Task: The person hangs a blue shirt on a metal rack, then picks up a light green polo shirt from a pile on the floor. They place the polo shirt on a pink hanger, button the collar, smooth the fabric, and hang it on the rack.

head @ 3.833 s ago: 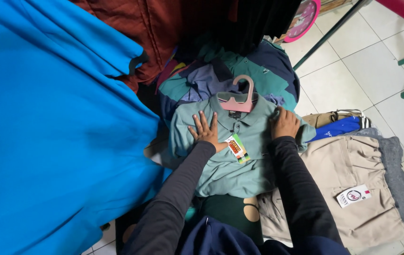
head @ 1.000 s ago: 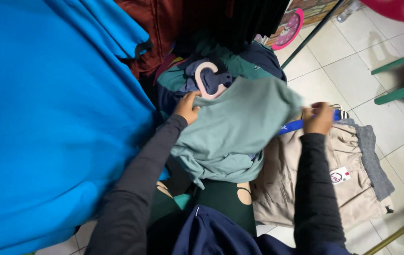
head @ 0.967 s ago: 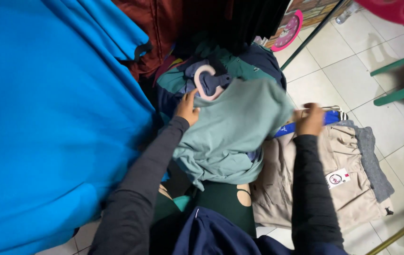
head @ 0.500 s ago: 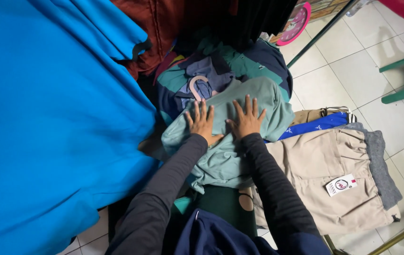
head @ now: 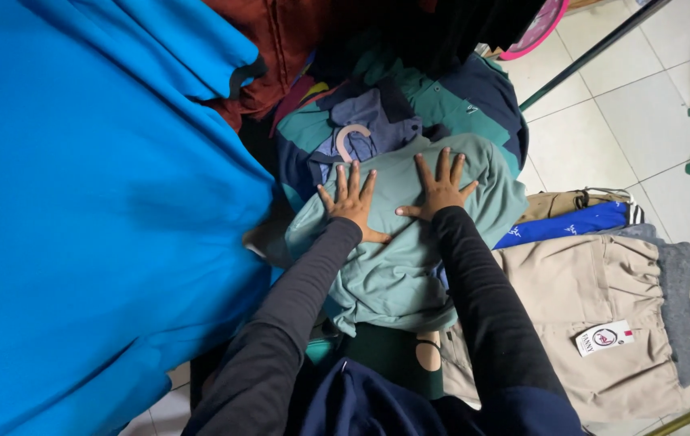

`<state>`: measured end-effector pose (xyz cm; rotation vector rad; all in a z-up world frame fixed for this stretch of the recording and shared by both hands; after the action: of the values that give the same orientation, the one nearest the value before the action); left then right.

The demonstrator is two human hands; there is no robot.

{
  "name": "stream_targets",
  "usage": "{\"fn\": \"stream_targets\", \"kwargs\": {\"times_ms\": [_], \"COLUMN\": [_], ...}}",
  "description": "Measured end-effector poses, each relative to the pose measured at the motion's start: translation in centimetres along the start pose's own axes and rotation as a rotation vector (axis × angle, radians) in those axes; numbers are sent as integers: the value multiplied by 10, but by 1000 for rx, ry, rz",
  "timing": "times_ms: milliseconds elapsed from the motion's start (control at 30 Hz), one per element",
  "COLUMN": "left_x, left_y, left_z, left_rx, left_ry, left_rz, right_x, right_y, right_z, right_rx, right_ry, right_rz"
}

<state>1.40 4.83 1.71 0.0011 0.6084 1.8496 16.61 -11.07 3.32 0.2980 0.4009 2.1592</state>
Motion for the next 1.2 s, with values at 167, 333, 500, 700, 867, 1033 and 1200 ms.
{"fn": "stream_targets", "kwargs": {"times_ms": [167,333,500,700,867,1033,1200], "left_x": [-4,-9,-20,-36,-6,11,13], "left_y": [6,6,-11,30,64,68,68], "left_z": [9,11,-12,-38,-30,-45,-47], "left_rx": [45,57,-116,-196,-117,-158,-158], "left_ry": [6,-20,-145,40,141,226,203], "left_rz": [13,45,95,-27,3,17,19], "right_x": [1,8,26,54,46,41,40], "right_y": [0,4,12,69,91,86,83], "right_z": [2,-2,-33,-39,-38,-50,-54], "right_rx": [37,22,-41,-80,-123,-191,-167], "right_ry": [-14,-1,19,-86,-144,-193,-203], "right_rz": [-18,-46,-117,-46,-35,-40,-42]}}
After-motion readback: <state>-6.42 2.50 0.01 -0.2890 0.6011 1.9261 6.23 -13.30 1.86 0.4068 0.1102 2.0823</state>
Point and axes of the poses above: each hand's wrist, its own y-axis away from the middle knuckle, its own z-axis out of the back of the hand, x = y × z, the point moved 2 cm from there along -y, towards the middle knuckle, and after that the axes turned 9 degrees about x, right-handed, at the moved point
